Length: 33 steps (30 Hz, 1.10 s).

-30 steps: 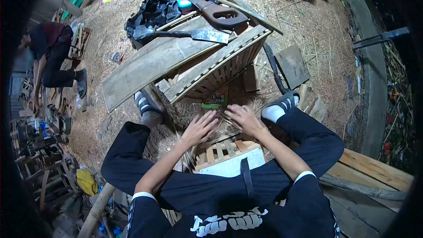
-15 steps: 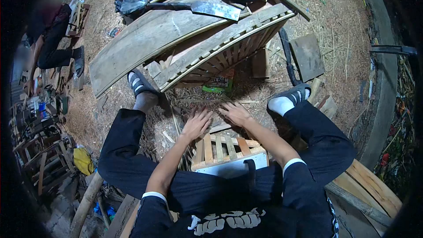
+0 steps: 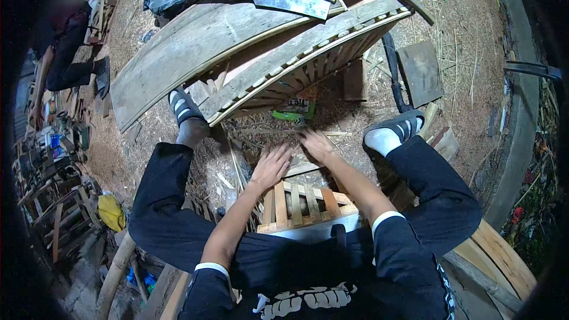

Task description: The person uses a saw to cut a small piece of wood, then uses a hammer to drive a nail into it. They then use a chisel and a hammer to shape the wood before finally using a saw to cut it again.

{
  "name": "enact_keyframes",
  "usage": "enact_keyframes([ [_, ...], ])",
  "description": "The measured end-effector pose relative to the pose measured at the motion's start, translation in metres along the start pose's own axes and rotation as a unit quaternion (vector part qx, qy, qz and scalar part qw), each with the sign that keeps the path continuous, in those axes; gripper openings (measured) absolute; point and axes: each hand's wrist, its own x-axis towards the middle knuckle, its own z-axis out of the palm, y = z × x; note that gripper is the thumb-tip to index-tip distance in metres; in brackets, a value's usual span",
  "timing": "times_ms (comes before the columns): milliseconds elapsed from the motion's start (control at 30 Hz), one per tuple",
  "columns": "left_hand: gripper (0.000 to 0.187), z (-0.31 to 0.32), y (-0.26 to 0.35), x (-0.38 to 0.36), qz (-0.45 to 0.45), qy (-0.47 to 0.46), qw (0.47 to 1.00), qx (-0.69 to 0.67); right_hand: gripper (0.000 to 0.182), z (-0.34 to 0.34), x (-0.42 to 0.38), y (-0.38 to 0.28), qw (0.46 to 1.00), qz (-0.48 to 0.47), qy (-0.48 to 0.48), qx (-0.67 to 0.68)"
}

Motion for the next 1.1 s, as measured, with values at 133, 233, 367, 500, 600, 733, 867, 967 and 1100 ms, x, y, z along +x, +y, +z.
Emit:
enact_keyframes([
  [133,0.049,0.0,0.003,-0.003,-0.044,-0.007,0.998,-0.049,0.038,-0.011,-0.016,0.009,0.997,-0.033,0.051,0.041],
  [233,0.049,-0.016,0.011,-0.004,-0.016,0.019,0.999,-0.033,0.034,-0.041,-0.029,0.013,0.978,-0.073,0.179,0.081],
  [367,0.046,-0.055,0.029,0.007,0.005,0.09,0.994,-0.064,0.037,-0.123,-0.045,0.005,0.939,-0.104,0.285,0.161],
  [500,0.048,-0.121,0.058,0.018,0.027,0.191,0.978,-0.077,0.031,-0.197,-0.055,-0.007,0.907,-0.133,0.356,0.184],
  [600,0.053,-0.17,0.081,0.027,0.054,0.274,0.955,-0.095,0.027,-0.251,-0.069,-0.02,0.889,-0.152,0.381,0.204],
  [733,0.049,-0.231,0.102,0.03,0.095,0.352,0.922,-0.132,0.029,-0.308,-0.085,-0.046,0.873,-0.151,0.41,0.217],
  [867,0.027,-0.277,0.11,0.03,0.129,0.398,0.902,-0.101,0.029,-0.347,-0.095,-0.064,0.873,-0.146,0.419,0.204],
  [967,0.021,-0.305,0.111,0.03,0.139,0.388,0.902,-0.131,0.032,-0.374,-0.095,-0.069,0.852,-0.128,0.462,0.213],
  [1100,0.013,-0.333,0.115,0.038,0.12,0.411,0.885,-0.184,0.032,-0.401,-0.084,-0.074,0.85,-0.13,0.475,0.188],
])
